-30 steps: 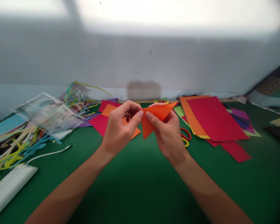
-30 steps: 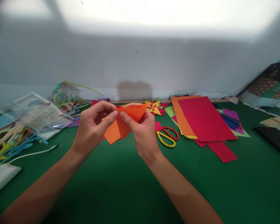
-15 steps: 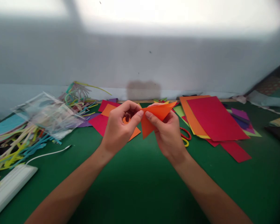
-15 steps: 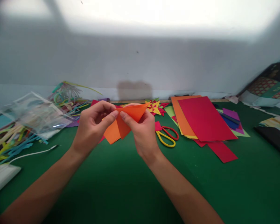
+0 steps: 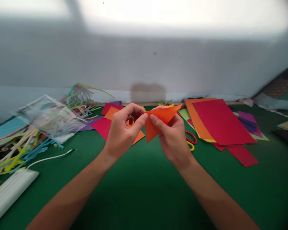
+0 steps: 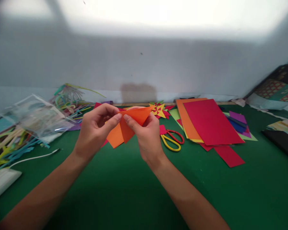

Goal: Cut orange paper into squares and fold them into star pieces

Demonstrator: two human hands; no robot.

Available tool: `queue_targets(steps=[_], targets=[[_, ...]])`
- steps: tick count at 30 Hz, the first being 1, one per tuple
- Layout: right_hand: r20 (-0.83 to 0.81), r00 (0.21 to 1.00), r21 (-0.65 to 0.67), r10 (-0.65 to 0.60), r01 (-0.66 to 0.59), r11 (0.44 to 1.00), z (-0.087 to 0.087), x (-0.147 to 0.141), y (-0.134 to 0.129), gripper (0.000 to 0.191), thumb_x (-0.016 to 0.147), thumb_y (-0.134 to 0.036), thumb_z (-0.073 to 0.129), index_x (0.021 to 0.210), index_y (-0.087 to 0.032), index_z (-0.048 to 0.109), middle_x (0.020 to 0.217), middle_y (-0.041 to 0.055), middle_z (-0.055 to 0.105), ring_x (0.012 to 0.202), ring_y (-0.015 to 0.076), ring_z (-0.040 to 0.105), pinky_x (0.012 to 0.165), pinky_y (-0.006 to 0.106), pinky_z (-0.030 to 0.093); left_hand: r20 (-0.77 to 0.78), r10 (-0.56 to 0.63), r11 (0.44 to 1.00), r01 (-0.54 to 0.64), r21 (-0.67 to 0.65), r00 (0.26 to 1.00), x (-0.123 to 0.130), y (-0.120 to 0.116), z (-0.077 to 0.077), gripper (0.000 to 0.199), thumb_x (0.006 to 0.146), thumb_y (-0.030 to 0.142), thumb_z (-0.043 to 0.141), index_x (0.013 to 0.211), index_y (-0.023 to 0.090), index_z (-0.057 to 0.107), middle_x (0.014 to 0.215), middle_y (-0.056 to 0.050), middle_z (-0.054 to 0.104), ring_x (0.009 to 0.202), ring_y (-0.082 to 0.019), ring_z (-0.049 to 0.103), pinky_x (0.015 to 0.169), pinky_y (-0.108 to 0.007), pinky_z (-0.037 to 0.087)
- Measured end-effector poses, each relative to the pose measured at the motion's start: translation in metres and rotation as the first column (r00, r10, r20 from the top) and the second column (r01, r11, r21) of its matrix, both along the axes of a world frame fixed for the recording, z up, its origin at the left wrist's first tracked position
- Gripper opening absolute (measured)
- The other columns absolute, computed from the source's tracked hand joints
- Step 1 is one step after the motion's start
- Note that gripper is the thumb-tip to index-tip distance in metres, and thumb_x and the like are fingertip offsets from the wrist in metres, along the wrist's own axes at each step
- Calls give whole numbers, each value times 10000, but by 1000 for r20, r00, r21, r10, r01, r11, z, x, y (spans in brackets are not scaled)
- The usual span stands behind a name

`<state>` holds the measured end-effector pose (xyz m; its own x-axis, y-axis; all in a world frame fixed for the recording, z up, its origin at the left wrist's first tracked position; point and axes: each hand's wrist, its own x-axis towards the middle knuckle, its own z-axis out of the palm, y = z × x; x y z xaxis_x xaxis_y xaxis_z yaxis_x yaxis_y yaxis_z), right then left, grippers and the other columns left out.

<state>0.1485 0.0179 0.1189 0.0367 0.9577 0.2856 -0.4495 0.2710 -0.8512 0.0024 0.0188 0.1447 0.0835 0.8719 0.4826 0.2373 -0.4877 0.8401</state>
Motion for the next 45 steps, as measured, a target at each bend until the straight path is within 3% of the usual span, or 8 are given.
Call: queue_targets(steps=[14,25,45], targets=[[-23,999,8,26,-26,1000,2,-3,-1,155,837,-249,807,965,-238,720,986,22,698,949,192,664,879,339,549,-26,-12,1000,12,-3,1000,0,0,0,93,942,233,633,863,185,630,796,9,596,717,-123,519,649,-266,411],[-70,997,-68,16,-21,997,0,2,1,78,849,-266,802,908,-237,760,912,2,700,873,154,650,810,281,534,-63,-8,1000,9,3,998,-3,3,0,93,934,204,633,843,186,637,771,13,587,703,-126,499,640,-281,396],[-88,996,-72,-26,19,997,-1,5,6,76,857,-294,783,883,-236,742,916,3,695,865,156,645,831,301,532,-95,48,999,-47,14,994,-6,6,-1,95,913,237,636,826,197,645,742,0,580,673,-138,483,599,-276,383]])
